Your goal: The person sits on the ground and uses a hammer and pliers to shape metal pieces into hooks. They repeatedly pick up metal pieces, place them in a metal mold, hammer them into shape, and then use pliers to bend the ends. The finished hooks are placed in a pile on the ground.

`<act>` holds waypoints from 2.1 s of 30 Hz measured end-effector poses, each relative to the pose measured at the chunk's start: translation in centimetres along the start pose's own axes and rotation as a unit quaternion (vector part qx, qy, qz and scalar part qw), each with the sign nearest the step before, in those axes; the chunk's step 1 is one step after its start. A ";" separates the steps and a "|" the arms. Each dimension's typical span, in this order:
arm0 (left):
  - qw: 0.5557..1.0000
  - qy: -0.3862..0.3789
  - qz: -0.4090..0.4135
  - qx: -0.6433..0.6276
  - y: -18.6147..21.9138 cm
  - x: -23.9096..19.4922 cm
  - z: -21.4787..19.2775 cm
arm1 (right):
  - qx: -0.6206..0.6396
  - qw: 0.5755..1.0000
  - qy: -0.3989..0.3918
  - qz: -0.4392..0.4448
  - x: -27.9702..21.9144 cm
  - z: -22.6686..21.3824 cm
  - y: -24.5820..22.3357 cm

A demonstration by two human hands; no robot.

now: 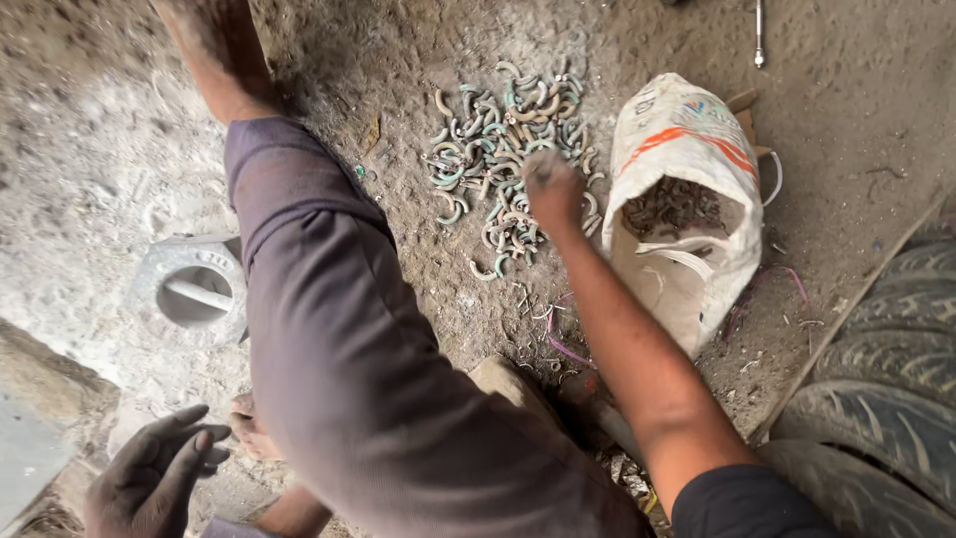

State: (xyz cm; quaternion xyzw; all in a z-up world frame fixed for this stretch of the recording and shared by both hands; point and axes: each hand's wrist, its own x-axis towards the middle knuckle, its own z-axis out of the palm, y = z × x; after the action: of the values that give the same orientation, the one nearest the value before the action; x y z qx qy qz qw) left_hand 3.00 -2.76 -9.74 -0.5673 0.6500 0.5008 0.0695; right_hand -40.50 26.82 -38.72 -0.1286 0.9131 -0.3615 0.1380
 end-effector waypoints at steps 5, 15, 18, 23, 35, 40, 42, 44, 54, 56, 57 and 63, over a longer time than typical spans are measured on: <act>0.998 -0.020 -0.025 -0.052 0.2 -0.4 0.9 | -0.024 0.989 0.109 -0.092 6.3 0.7 1.1; 0.993 -0.052 -0.076 0.071 3.1 0.4 1.7 | -0.281 0.928 -0.011 -0.246 7.1 4.0 -2.2; 0.994 -0.055 -0.077 0.058 2.9 0.4 1.7 | -0.285 0.937 -0.013 -0.201 3.0 3.4 -1.1; 0.993 -0.076 -0.046 0.084 1.7 0.6 1.4 | -0.285 0.942 -0.039 -0.173 -2.6 -0.5 2.2; 0.989 -0.081 -0.015 0.127 -0.6 -0.3 1.2 | -0.157 0.975 0.060 -0.146 -6.9 -4.7 1.8; 0.987 -0.068 -0.027 0.140 -0.2 0.0 1.4 | -0.083 0.974 0.079 -0.195 -2.5 -1.8 -0.8; 0.987 -0.068 -0.028 0.143 -0.1 -0.1 1.4 | -0.093 0.976 0.084 -0.179 -0.4 -0.2 -0.6; 0.985 -0.069 -0.033 0.156 0.0 -0.1 1.4 | -0.078 0.980 0.124 -0.134 2.0 0.5 0.3; 0.977 -0.085 -0.048 0.191 0.4 0.0 1.8 | -0.201 0.972 -0.032 -0.116 4.3 1.5 2.0; 0.976 -0.082 -0.059 0.191 0.9 -0.1 2.1 | -0.200 0.975 -0.030 -0.088 5.0 2.1 1.6; 0.974 -0.080 -0.054 0.203 1.2 -0.1 2.1 | -0.200 0.977 -0.027 -0.074 5.5 2.2 1.5; 0.978 -0.069 -0.014 0.195 2.6 -0.7 2.0 | -0.162 0.983 -0.024 -0.087 4.7 1.3 2.0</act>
State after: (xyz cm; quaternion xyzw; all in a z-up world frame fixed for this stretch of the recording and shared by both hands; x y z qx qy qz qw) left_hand 0.19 -1.22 -8.77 -0.5157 0.7212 0.4010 0.2304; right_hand -44.67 25.81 -41.79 -0.2369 0.9412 -0.2164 0.1058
